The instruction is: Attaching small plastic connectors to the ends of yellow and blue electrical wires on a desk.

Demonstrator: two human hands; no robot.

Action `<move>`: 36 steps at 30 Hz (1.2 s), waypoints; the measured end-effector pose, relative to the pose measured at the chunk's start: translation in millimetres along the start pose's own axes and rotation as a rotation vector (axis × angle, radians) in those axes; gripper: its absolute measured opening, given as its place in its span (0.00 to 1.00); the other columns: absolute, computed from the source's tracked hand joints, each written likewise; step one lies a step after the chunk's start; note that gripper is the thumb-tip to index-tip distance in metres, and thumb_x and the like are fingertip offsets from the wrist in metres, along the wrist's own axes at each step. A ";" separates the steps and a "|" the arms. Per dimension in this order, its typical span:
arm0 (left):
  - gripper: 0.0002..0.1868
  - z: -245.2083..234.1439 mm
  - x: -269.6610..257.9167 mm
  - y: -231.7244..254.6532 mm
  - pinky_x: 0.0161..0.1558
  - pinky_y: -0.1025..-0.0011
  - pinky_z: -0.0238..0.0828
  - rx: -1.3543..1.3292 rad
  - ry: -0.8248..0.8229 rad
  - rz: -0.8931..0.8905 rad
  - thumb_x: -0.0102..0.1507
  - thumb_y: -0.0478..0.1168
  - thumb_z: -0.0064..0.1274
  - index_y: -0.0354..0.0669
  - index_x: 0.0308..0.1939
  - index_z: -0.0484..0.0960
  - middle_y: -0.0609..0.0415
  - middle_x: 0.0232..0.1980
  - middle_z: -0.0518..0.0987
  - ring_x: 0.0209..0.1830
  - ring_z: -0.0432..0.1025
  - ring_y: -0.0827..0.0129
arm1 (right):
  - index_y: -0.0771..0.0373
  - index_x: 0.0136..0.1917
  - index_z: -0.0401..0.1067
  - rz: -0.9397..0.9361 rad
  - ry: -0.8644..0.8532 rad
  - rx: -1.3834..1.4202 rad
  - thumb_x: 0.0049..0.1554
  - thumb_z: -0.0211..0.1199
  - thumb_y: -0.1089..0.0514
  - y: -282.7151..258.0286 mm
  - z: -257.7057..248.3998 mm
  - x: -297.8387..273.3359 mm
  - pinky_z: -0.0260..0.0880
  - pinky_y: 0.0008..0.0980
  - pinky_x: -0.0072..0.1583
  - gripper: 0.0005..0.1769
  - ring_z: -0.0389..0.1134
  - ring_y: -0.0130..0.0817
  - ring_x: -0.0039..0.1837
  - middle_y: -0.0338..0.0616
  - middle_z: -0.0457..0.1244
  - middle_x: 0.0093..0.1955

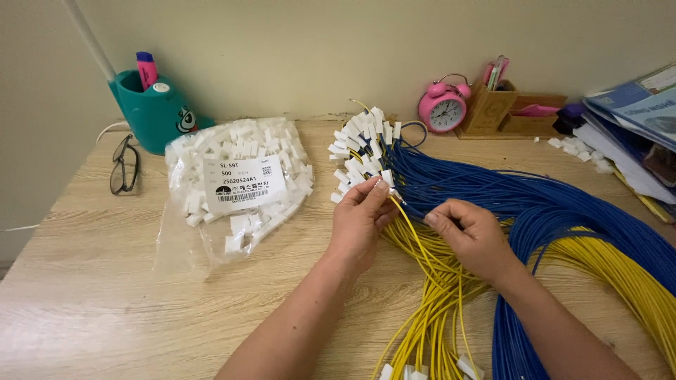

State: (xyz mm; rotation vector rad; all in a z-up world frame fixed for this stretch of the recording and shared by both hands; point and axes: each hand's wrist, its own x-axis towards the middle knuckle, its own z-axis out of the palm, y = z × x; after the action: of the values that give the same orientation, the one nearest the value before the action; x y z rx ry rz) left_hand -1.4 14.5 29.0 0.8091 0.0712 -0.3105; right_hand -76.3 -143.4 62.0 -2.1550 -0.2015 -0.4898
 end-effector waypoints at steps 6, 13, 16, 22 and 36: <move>0.19 -1.7 -0.7 0.7 0.41 0.68 0.80 -0.008 -0.008 -0.013 0.60 0.40 0.60 0.37 0.52 0.78 0.54 0.34 0.71 0.32 0.76 0.66 | 0.61 0.33 0.71 0.013 -0.090 0.055 0.65 0.49 0.58 -11.8 -2.9 2.7 0.55 0.29 0.34 0.19 0.47 0.25 0.29 0.39 0.50 0.21; 0.18 -2.6 1.1 -0.1 0.40 0.69 0.80 -0.024 -0.017 -0.022 0.60 0.41 0.60 0.38 0.51 0.78 0.54 0.32 0.72 0.31 0.76 0.68 | 0.61 0.34 0.69 0.075 -0.130 0.067 0.66 0.47 0.56 0.9 -8.5 -0.2 0.52 0.30 0.32 0.21 0.43 0.24 0.28 0.38 0.47 0.20; 0.18 -1.5 -1.0 2.0 0.42 0.68 0.80 -0.016 -0.019 -0.030 0.60 0.42 0.60 0.39 0.52 0.78 0.54 0.32 0.72 0.31 0.76 0.68 | 0.62 0.34 0.71 0.094 -0.129 0.093 0.66 0.47 0.57 2.3 -8.9 -0.4 0.52 0.30 0.34 0.21 0.43 0.24 0.29 0.39 0.48 0.21; 0.18 -1.8 0.8 0.5 0.42 0.67 0.80 -0.003 -0.017 -0.024 0.60 0.41 0.60 0.38 0.51 0.79 0.53 0.31 0.73 0.31 0.77 0.67 | 0.62 0.33 0.70 0.091 -0.103 0.126 0.65 0.49 0.58 -7.3 -8.5 2.2 0.51 0.28 0.35 0.20 0.44 0.23 0.30 0.37 0.48 0.22; 0.17 -7.2 7.5 -5.3 0.43 0.67 0.80 0.032 -0.040 -0.032 0.60 0.42 0.60 0.40 0.50 0.78 0.46 0.31 0.81 0.33 0.79 0.65 | 0.63 0.31 0.69 0.039 -0.041 0.018 0.63 0.53 0.59 -7.6 -2.4 3.5 0.51 0.26 0.32 0.19 0.47 0.24 0.27 0.38 0.50 0.19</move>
State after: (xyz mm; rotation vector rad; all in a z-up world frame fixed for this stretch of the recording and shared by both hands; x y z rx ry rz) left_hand 4.5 14.4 18.9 0.8341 0.0419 -0.3592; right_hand -76.1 -141.0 70.5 -2.1486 -0.1852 -0.4204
